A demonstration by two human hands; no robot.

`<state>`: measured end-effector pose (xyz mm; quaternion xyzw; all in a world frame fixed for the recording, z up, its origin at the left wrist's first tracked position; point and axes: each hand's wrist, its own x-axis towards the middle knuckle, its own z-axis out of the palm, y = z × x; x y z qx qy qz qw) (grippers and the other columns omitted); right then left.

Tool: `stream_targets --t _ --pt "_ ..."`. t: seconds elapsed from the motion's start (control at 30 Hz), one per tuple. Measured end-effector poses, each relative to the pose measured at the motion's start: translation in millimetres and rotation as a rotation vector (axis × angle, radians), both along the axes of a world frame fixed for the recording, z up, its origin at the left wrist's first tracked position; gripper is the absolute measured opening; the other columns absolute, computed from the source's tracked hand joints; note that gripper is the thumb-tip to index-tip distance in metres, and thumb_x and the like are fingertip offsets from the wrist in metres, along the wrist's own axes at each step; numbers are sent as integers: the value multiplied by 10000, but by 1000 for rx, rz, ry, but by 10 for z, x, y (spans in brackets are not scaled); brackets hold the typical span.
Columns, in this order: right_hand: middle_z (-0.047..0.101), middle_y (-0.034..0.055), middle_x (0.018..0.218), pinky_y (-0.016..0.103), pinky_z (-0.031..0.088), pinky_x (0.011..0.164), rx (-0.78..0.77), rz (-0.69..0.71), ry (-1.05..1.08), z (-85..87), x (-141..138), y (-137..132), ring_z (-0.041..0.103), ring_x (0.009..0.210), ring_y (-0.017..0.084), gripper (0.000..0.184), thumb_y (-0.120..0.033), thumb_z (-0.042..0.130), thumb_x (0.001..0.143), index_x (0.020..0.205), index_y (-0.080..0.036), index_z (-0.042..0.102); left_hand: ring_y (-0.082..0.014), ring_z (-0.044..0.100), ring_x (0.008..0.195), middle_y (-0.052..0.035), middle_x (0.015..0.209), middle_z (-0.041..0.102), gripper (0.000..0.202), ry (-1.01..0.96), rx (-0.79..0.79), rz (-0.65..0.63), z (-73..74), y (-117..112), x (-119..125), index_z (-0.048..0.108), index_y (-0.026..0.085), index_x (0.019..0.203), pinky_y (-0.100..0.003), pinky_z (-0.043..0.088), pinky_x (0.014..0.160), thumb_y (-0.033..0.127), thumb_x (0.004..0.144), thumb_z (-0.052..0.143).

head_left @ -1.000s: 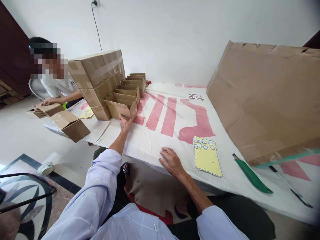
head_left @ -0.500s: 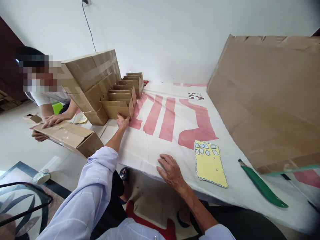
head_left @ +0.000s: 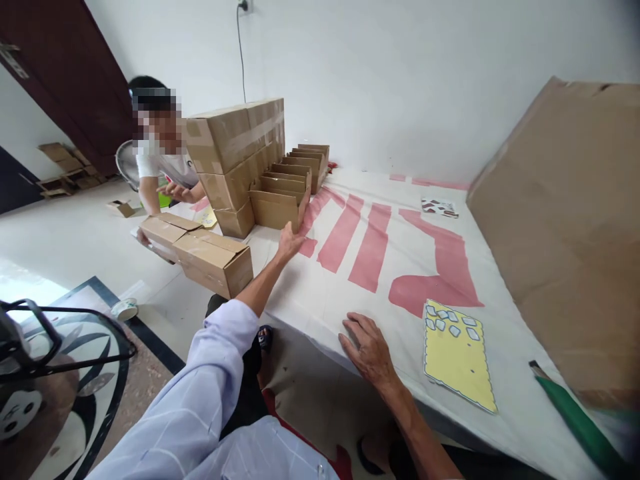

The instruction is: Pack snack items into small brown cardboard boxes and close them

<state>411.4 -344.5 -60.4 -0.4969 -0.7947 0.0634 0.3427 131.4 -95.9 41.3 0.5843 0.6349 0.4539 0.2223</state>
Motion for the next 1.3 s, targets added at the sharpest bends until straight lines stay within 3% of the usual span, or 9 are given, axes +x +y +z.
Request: stream_targets --t 0.17,0.3,0.4,0.47,0.6,0.77,0.9,1.07,1.3 --pt "749 156 1289 572 604 971 -9 -23 -14 42 -35 46 693 1196 384 265 -368 618 1021 1212 -272 775 -350 576 1443 -151 1602 574 651 111 228 -216 62 -1181 -188 576 239 1590 -480 575 1133 266 949 692" --pt "719 168 1345 593 590 1066 -42 13 61 141 -338 202 673 1264 384 368 -412 650 1013 1334 -241 710 -371 503 1514 -166 1510 588 500 221 345 155 183 -1844 -962 658 218 1460 -546 429 1295 290 966 685" --pt "677 158 1434 589 545 1186 -109 86 177 250 -765 383 634 1372 371 516 -465 707 991 1457 -256 640 -375 461 1542 -185 1494 578 560 183 430 513 165 -1946 -1763 623 174 1445 -550 352 1345 294 906 715" --pt "640 150 1506 588 513 1234 -194 129 239 328 -1101 508 605 1435 372 639 -505 761 954 1526 -273 592 -360 483 1520 -180 1503 589 588 84 362 669 82 -1899 -2243 589 168 1468 -539 394 1318 316 908 687" --pt "529 169 1655 590 463 1282 -408 248 315 474 -1766 724 541 1533 383 933 -580 844 873 1667 -285 453 -325 653 1322 -137 1314 717 468 -256 51 622 -150 -1757 -2769 653 184 1358 -488 548 1171 376 932 626" --pt "422 194 1754 605 449 1283 -560 351 405 595 -2377 868 474 1596 400 1142 -574 904 801 1744 -273 335 -284 732 1133 -90 1093 780 387 -367 7 466 -372 -1738 -2768 716 194 1187 -406 642 951 454 913 629" --pt "489 182 1713 612 459 1265 -513 359 448 640 -2506 818 537 1536 405 1114 -524 914 785 1727 -267 377 -298 753 1107 -96 1086 786 423 -395 16 366 -477 -1857 -2659 722 200 1114 -415 650 937 494 810 720" --pt "556 169 1652 599 528 1181 -421 264 484 626 -2194 588 624 1422 378 1008 -524 867 829 1700 -297 414 -314 782 1059 -91 1052 815 473 -389 38 154 -524 -2020 -2440 733 221 1091 -458 646 977 468 697 816" --pt "658 187 1534 549 592 1074 -304 16 580 552 -1366 174 685 1305 365 868 -523 785 856 1618 -226 496 -306 772 999 -74 1017 800 372 -158 -43 -258 -424 -2141 -1868 746 218 1013 -460 637 917 488 762 800"
